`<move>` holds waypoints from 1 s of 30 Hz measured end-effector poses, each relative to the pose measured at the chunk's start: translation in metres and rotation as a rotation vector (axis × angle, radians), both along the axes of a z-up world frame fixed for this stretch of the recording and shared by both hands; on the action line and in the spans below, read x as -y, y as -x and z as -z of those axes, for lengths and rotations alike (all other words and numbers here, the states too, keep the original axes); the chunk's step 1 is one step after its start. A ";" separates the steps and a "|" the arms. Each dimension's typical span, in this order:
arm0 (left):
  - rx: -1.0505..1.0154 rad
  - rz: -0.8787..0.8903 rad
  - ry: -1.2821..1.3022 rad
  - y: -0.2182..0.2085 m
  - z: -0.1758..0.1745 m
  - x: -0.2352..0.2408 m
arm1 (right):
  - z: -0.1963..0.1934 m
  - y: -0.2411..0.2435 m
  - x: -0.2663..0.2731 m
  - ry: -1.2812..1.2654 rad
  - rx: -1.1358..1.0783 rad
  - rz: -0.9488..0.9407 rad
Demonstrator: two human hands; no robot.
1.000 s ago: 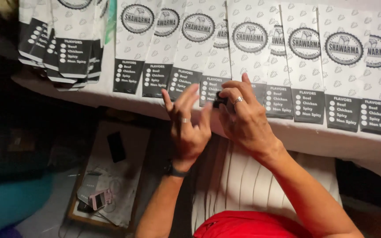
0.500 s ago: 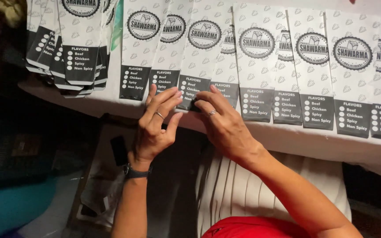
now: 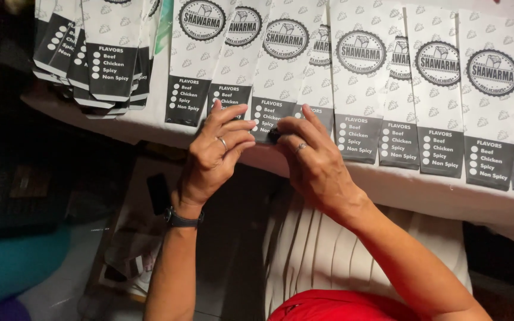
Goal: Applying glue to the bottom tabs of paper shawarma sleeves and folding them to seal the bottom.
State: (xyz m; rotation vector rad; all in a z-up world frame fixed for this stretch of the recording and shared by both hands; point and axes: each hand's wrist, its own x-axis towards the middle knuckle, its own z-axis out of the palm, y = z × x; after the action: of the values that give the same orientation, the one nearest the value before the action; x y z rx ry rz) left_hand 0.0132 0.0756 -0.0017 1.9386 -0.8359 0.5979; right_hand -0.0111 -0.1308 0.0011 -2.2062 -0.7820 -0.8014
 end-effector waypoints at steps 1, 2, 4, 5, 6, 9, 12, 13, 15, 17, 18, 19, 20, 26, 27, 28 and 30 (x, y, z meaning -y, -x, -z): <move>-0.003 -0.001 0.000 -0.002 0.002 0.002 | -0.001 -0.001 -0.001 0.000 -0.003 -0.001; 0.015 -0.027 -0.025 -0.004 0.004 0.003 | -0.001 -0.002 -0.002 -0.026 -0.027 0.008; 0.024 -0.052 -0.050 -0.005 0.004 0.008 | -0.002 -0.003 -0.006 -0.053 -0.060 0.018; 0.006 -0.080 -0.031 -0.003 0.001 0.010 | -0.003 -0.004 -0.007 -0.097 -0.089 0.023; -0.013 -0.109 -0.012 -0.002 -0.002 0.013 | -0.005 -0.005 -0.009 -0.140 -0.118 0.028; -0.032 -0.222 0.011 -0.003 0.002 0.022 | -0.004 -0.011 -0.009 -0.175 -0.178 0.046; -0.037 -0.334 0.086 0.002 0.004 0.035 | 0.012 -0.022 -0.001 -0.164 -0.197 0.064; -0.042 -0.330 0.085 0.005 0.002 0.038 | 0.014 -0.022 -0.001 -0.164 -0.201 0.069; -0.043 -0.418 0.051 0.009 -0.002 0.045 | 0.017 -0.026 0.002 -0.185 -0.257 0.055; -0.065 -0.412 0.076 0.010 -0.002 0.043 | 0.004 -0.021 0.001 -0.183 -0.280 0.057; -0.086 -0.410 0.098 0.011 -0.002 0.041 | -0.002 -0.017 0.000 -0.185 -0.302 0.054; -0.086 -0.412 0.095 0.012 -0.001 0.043 | -0.003 -0.016 0.002 -0.187 -0.303 0.052; -0.100 -0.422 0.115 0.013 -0.001 0.044 | -0.004 -0.015 0.002 -0.192 -0.311 0.039; -0.093 -0.524 0.149 0.017 0.004 0.060 | -0.009 -0.015 0.000 -0.172 -0.324 0.030; -0.068 -0.556 0.147 0.016 0.007 0.063 | -0.011 -0.016 -0.001 -0.170 -0.324 0.038; -0.064 -0.558 0.147 0.017 0.003 0.062 | -0.006 -0.019 -0.003 -0.171 -0.321 0.035; -0.092 -0.556 0.154 0.019 -0.002 0.061 | 0.004 -0.026 -0.006 -0.175 -0.284 0.085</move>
State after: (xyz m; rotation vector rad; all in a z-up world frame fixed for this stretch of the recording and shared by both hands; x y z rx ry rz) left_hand -0.0057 0.0148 0.0000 2.0368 -0.1736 0.8609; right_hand 0.0147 -0.1250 -0.0029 -2.1436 -0.4645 -0.5562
